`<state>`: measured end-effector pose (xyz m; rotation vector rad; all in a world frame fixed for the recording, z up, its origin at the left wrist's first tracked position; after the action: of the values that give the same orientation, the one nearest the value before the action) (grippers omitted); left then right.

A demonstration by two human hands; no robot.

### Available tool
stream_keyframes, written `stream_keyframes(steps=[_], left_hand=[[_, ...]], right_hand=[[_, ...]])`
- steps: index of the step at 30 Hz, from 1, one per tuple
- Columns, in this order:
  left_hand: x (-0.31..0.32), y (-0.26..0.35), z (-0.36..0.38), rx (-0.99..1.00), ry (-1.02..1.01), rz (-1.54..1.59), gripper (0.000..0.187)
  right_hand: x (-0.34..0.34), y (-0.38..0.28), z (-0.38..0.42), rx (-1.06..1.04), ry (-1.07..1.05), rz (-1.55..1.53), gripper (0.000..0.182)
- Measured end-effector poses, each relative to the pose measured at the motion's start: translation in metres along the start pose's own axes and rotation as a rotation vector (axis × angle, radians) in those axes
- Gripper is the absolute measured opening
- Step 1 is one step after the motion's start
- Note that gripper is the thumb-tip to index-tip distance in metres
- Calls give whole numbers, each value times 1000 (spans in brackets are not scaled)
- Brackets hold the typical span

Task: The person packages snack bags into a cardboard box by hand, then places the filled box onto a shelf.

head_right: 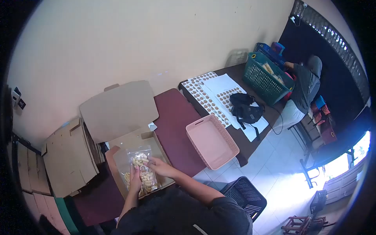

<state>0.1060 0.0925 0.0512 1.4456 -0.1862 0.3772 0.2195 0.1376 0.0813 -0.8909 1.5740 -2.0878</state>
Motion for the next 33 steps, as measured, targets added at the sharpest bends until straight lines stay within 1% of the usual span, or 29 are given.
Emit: stream_keyframes(steps=[1,2,3,4,6,8,10,11,13,15,17,19,21,23,24,26,28,31,33], left_hand=[[1,1,-1,6,-5,40,52],[-2,-4,-3,83,-17,4,55],[0,-1,-2,84,-19,6,55],[4,4,1,59,-14,-47,56],[4,4,3,32,-10,-100,57],[-6,-11,3,-88,58,-25,55],[-9,-15,4,-74,34,-17,54],[-9,-16,4,-57,11,-8,53],[-6,-8,6,-36,25,-37,53],[-6,-8,7,-40,11,-17,52],[-11,-13,5,-5,6,-43,51],[-11,-12,6,-61,20,13,50],[-12,-11,5,-53,-1,0,50],[-12,-12,4,-45,-22,-12,50],[-14,-14,3,-37,-13,-10,49],[-16,-18,3,-34,-9,-10,48],[-18,-20,1,-43,16,-31,48],[-12,-13,4,10,-37,-51,49],[-10,-13,6,5,-28,-19,50]], right_hand=[[2,-2,3,1,4,2,45],[2,-4,5,-13,59,50,49],[2,-4,7,-27,114,97,54],[2,8,1,-81,84,-23,61],[0,15,4,-52,112,20,61],[-3,26,3,-23,137,61,61],[0,36,-4,-101,68,-41,58],[-3,42,-3,-101,66,-40,58],[2,28,5,6,96,-27,57],[3,27,5,-3,102,-30,58],[1,36,2,39,113,-11,60],[5,29,5,43,111,-14,61],[8,20,9,44,112,-14,63],[11,12,12,24,114,106,65],[10,14,13,10,107,48,68],[7,27,10,-6,99,44,67],[9,23,11,-21,93,41,66],[9,18,15,-40,81,44,62],[9,27,11,-1,60,-58,57]])
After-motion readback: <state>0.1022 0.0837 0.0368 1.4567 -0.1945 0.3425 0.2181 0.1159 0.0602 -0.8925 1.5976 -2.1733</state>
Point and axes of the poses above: each hand's wrist, its own z-axis away from the middle knuckle, its own x-axis out of the palm, y = z × x, the point moved 6 cm from there along -z, towards the middle knuckle
